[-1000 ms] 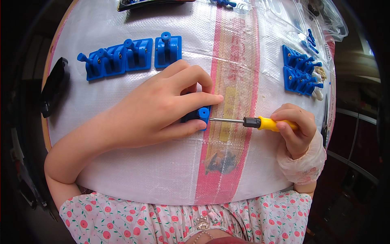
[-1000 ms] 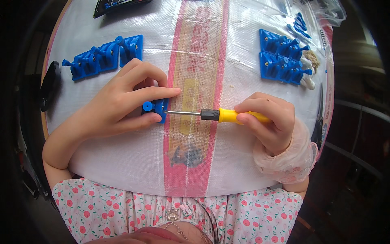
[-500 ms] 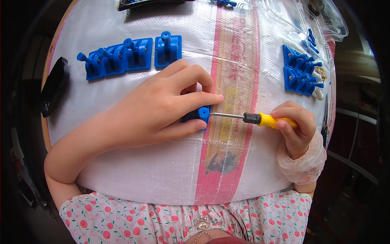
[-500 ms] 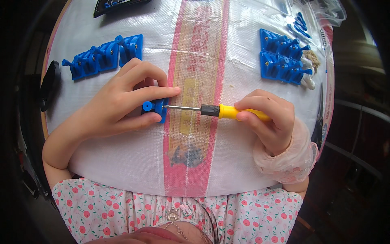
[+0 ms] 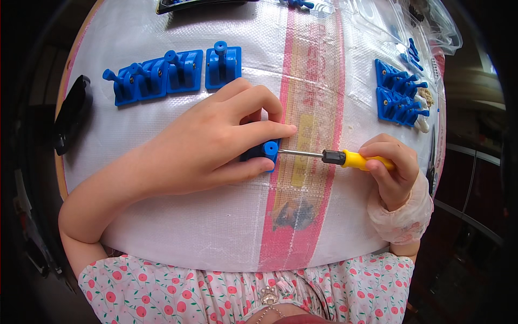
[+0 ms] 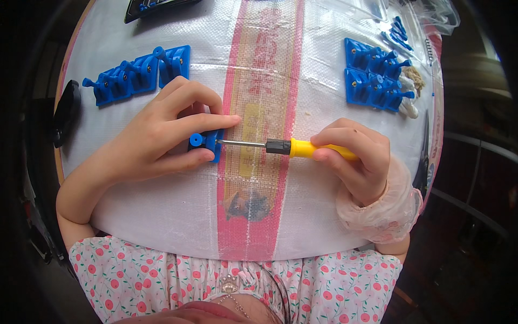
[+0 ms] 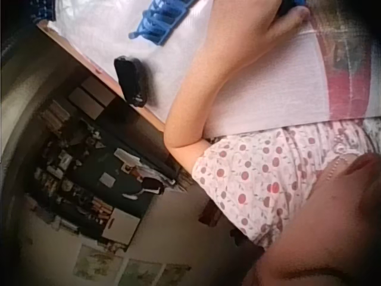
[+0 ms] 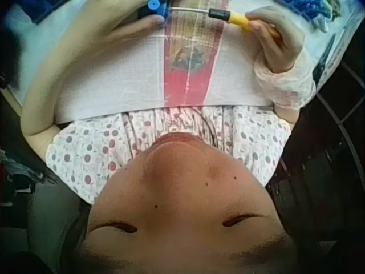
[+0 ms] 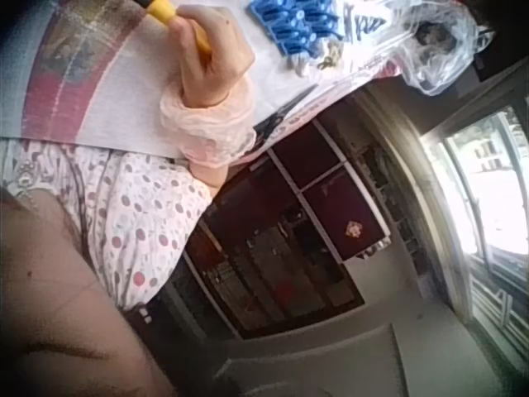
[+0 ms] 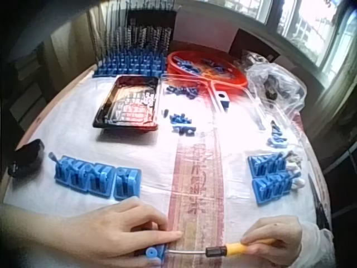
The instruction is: Assembling blue plastic components using a yellow-handled screwdriver.
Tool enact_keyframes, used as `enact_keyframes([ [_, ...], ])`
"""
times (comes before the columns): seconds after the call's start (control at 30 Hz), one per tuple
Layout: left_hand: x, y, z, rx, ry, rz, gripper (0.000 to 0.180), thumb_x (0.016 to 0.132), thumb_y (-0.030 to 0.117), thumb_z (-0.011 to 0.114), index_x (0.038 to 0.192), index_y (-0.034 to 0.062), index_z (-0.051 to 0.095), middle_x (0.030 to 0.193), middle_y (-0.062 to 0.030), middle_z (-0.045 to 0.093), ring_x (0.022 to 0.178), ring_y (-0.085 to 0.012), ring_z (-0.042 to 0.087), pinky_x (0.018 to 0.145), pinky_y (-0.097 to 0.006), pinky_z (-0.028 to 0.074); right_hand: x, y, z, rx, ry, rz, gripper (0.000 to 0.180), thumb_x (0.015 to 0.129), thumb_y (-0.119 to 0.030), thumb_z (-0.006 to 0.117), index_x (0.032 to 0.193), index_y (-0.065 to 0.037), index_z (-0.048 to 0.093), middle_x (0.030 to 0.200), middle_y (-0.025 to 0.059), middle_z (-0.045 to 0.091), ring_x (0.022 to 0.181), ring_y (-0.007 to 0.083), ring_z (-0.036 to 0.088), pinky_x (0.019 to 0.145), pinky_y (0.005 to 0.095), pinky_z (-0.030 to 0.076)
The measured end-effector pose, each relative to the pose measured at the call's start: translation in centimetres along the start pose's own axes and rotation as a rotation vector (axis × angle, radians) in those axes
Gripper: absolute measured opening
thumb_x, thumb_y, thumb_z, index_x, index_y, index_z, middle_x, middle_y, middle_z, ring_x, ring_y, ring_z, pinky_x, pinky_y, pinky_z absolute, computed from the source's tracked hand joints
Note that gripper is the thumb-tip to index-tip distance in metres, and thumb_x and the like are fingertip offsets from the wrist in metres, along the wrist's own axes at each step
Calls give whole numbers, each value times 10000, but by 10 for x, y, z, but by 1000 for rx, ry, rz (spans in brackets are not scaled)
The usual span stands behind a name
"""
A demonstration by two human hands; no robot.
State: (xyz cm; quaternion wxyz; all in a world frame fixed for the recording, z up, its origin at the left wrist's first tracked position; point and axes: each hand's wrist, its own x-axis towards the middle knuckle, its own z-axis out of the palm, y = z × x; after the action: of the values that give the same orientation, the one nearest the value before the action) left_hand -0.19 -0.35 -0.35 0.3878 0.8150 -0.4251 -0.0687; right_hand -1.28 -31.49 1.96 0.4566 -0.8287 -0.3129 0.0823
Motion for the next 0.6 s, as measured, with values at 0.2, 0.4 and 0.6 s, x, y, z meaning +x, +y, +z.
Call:
enact_keyframes([
  [0.2, 0, 1, -1, 13, -6, 0, 495, 749, 87, 719, 1235, 96, 623, 1085, -58, 504, 931, -204, 466, 798, -304, 432, 0, 3, -1, 9, -21, -21, 189, 818, -86, 732, 956, 11, 648, 811, 131, 646, 681, 207, 624, 611, 266, 473],
  [0.4, -1, 0, 0, 17, -2, 3, 487, 757, 94, 716, 1235, 98, 624, 1088, -58, 505, 933, -205, 468, 801, -303, 434, 7, 2, 1, -54, -67, -112, 319, 718, -48, 815, 967, -4, 622, 837, 123, 630, 702, 202, 623, 619, 253, 477],
  [0.6, 0, 0, 0, 15, -3, -1, 486, 757, 96, 715, 1235, 98, 625, 1089, -59, 505, 934, -206, 470, 802, -305, 437, 4, 4, 3, -38, -62, -68, 345, 690, -22, 829, 956, -2, 609, 835, 119, 621, 692, 189, 614, 601, 249, 467],
])
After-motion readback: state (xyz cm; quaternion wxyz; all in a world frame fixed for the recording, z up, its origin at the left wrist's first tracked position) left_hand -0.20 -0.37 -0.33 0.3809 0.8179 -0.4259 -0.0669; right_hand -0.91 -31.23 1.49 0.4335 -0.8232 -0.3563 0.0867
